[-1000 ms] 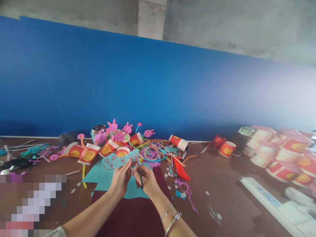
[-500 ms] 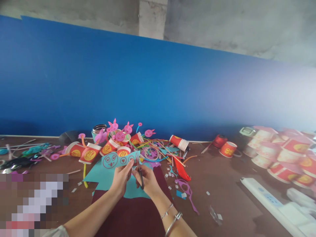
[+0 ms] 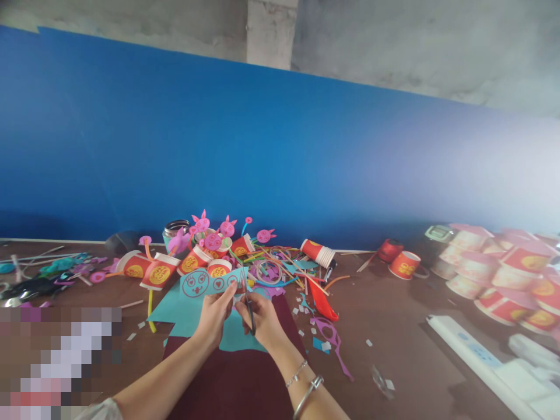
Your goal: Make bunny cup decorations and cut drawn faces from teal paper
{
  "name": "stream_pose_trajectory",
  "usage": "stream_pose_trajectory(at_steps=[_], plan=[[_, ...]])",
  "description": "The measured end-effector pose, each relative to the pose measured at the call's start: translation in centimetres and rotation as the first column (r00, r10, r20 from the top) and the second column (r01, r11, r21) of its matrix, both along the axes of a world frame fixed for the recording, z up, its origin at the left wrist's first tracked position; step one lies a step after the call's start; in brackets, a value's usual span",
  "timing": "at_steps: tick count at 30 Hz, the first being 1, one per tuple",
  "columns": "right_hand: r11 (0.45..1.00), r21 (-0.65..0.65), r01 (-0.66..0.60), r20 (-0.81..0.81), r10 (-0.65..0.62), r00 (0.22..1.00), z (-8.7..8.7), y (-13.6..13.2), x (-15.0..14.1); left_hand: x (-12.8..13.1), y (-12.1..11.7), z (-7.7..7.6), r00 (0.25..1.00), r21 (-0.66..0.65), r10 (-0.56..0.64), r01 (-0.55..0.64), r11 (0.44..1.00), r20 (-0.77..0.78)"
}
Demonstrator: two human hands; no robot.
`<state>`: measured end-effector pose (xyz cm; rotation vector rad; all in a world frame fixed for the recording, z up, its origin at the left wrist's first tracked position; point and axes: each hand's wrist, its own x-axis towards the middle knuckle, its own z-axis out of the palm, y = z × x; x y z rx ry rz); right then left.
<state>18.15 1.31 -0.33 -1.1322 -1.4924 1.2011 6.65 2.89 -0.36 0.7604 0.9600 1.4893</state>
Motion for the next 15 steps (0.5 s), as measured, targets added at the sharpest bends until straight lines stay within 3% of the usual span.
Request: stream_pose_trajectory(at_steps=[7,15], plan=[[1.000,-0.001,-0.001,-0.034,0.001,0.999,-0.38,0.26,0.22,-0.12,0.34,-0.33,0.999,0.106,-0.002,0.005,0.994,-0.034],[1.000,0.004,0.008,0.026,-0.008,1.000,-0.08,0.24,0.27,-0.09,0.35,-0.26,0.998,0.063,0.028,-0.024,0.998,-0.056]])
